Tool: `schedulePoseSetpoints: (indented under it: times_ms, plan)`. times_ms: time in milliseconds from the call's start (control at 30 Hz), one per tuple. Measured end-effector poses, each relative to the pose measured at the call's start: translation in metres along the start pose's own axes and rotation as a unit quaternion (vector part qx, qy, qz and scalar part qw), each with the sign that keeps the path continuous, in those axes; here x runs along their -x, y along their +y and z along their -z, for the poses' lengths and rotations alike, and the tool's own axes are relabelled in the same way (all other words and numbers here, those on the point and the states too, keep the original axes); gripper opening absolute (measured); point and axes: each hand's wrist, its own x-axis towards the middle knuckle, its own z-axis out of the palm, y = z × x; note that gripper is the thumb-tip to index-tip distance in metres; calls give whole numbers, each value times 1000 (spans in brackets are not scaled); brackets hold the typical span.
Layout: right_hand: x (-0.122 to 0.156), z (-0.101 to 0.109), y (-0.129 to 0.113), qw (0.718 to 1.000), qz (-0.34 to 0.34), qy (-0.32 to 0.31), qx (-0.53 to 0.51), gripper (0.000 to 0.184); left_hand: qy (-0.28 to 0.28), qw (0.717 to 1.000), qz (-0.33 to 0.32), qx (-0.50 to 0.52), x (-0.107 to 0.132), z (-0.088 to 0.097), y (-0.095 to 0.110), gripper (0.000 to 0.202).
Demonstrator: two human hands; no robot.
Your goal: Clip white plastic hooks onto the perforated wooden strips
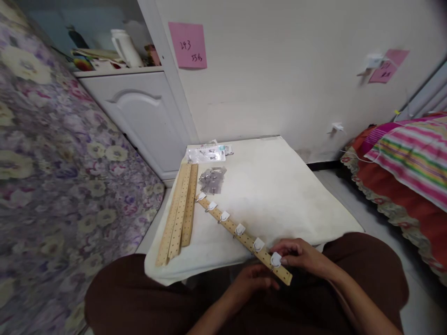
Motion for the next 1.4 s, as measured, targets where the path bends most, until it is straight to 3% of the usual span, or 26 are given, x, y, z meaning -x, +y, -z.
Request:
schedulePoseSetpoints:
  times_ms: [1033,1400]
  plan:
    - [11,-6,-1,1000,2,-7,-9,27,1,998,-26,55,-7,2,-8,41]
    - [11,-7,0,1000,10,-10,4,35,-6,998,-34,61,-10,4,-11,45]
